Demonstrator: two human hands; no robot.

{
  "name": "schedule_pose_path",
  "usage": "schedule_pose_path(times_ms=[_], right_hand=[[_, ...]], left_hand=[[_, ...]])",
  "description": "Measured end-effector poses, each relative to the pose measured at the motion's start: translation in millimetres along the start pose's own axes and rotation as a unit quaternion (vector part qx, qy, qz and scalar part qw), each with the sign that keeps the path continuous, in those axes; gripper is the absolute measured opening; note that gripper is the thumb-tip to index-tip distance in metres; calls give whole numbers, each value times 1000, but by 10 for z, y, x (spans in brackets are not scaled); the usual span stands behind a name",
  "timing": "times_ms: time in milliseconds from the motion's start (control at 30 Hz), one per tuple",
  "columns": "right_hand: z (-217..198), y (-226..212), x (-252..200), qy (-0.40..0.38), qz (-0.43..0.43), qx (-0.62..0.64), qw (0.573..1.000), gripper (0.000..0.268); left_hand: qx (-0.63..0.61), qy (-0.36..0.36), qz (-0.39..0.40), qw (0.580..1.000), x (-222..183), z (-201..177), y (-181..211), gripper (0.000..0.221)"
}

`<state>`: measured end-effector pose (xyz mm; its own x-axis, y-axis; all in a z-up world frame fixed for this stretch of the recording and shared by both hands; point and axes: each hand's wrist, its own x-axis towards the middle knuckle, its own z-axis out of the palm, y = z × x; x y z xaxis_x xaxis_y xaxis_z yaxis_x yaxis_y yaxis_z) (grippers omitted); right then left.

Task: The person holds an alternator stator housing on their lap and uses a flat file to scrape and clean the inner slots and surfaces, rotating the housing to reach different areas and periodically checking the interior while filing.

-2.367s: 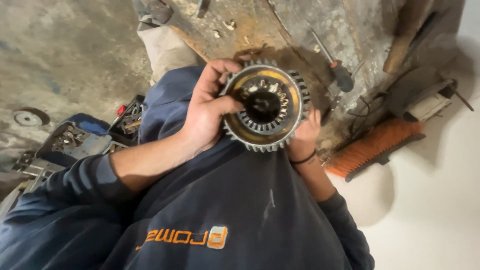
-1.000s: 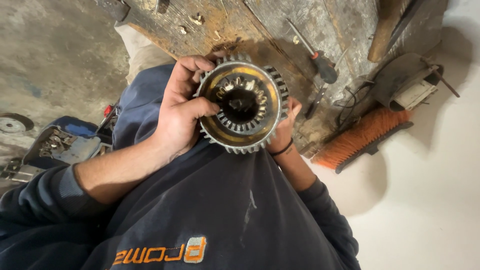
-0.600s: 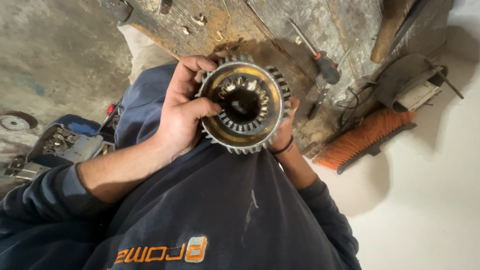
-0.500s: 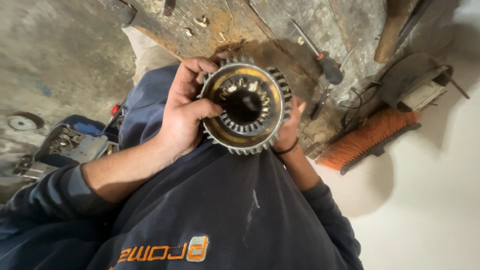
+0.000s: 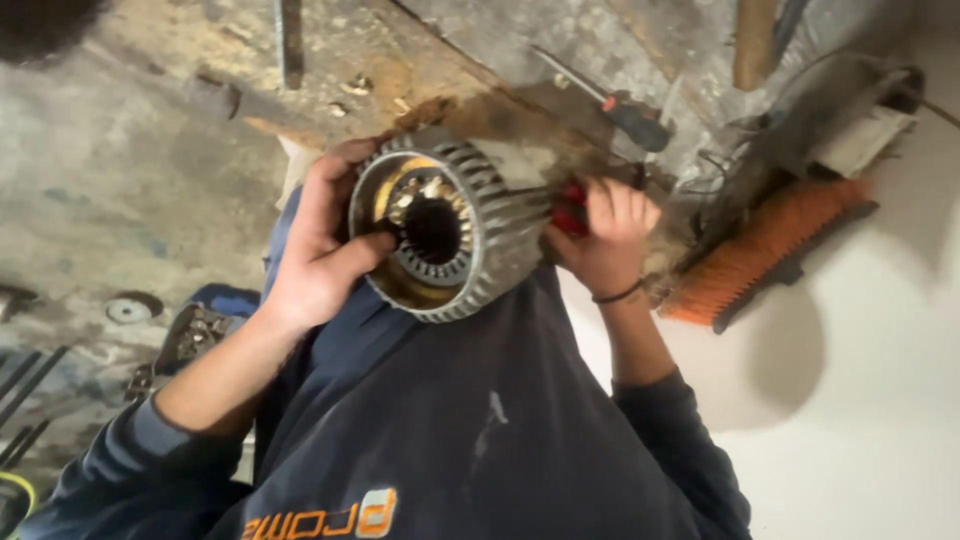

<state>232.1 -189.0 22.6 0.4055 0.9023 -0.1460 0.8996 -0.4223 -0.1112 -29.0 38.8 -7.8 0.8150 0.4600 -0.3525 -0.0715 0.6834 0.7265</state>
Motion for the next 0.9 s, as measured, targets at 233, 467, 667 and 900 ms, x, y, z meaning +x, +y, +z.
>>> schedule_pose_path(times_ms=[233, 467, 667, 900], right_hand=[[489, 738, 99, 136, 24, -16, 990, 48], [126, 622, 584, 137, 23, 42, 989, 49], [260, 907, 37, 156, 170, 166, 959, 29], [234, 840, -80, 95, 181, 176, 963, 34]], left_hand=[[-14, 2, -17, 1000, -16, -61, -26, 78], [56, -12, 36, 998, -62, -103, 14, 76], [127, -9, 52, 990, -76, -81, 26, 75], [35, -15, 8, 999, -79, -51, -55, 74]])
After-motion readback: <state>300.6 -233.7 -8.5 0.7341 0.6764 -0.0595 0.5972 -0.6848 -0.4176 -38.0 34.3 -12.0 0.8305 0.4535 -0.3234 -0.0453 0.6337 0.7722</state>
